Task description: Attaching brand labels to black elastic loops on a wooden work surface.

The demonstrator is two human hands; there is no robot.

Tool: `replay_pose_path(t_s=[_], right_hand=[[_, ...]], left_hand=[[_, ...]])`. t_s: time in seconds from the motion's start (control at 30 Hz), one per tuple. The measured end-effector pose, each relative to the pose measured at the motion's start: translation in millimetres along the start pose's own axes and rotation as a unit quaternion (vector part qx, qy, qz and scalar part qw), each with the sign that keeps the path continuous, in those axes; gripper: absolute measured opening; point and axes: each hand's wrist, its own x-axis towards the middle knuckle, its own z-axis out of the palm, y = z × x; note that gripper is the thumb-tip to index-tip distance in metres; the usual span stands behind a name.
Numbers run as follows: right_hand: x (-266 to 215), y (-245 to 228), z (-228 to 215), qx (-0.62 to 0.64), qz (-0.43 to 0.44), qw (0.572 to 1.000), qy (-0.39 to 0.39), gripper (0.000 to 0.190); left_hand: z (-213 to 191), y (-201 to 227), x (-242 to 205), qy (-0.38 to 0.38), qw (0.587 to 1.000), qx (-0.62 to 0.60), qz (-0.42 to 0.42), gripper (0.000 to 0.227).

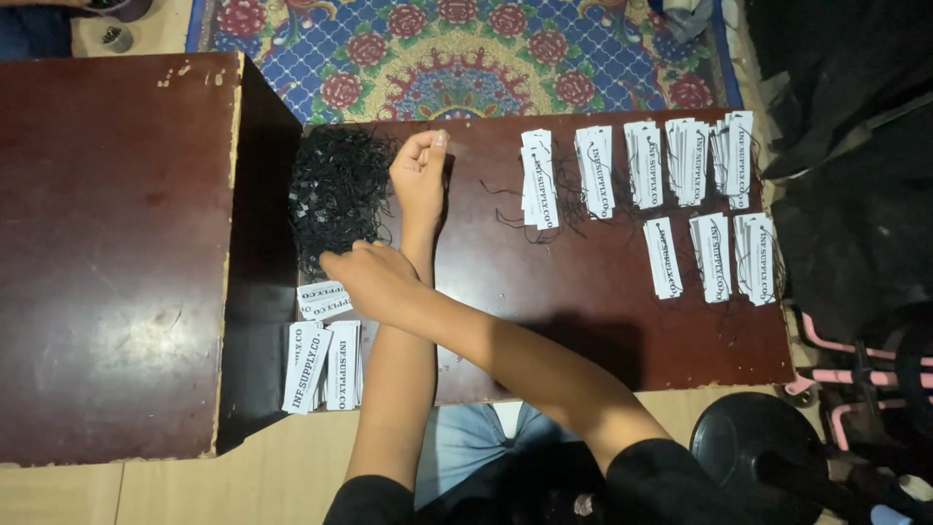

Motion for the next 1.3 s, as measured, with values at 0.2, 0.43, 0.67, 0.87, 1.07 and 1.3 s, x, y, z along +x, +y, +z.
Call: replay_pose_path(t_s=[0.2, 0.43, 0.67, 0.87, 1.07, 1.3], right_hand=[[-2.6, -2.1, -21.1, 0.127, 0.003, 0.992, 0.006, 0.018], [-21.9, 55.1, -66.9, 0.384, -0.089, 0.887, 0.241, 0.013], [-69.7, 134.7, -90.3, 0.285, 0.111, 0.876, 0.374, 0.036], [-76.6, 142.5, -86.9, 0.27, 0.1, 0.877, 0.385, 0.043], [-83.8, 153.0, -88.2, 0.298, 0.091, 0.858, 0.409, 0.07], [-81.4, 130.8, -108.3, 0.289, 0.079, 0.824, 0.481, 0.035]], left_hand=[[0.9, 2.3, -0.4, -0.001, 1.0, -0.002, -0.001, 0.011], [14.7, 63.0, -15.5, -0.009, 0.998, 0.019, -0.06, 0.015], [2.3, 15.3, -2.7, -0.062, 0.996, 0.046, -0.048, 0.012], [2.3, 32.4, -12.2, -0.111, 0.99, 0.059, -0.063, 0.01], [5.1, 43.0, -18.4, -0.141, 0.986, 0.073, -0.05, 0.01], [11.6, 63.1, -24.8, -0.169, 0.98, 0.089, -0.055, 0.009]])
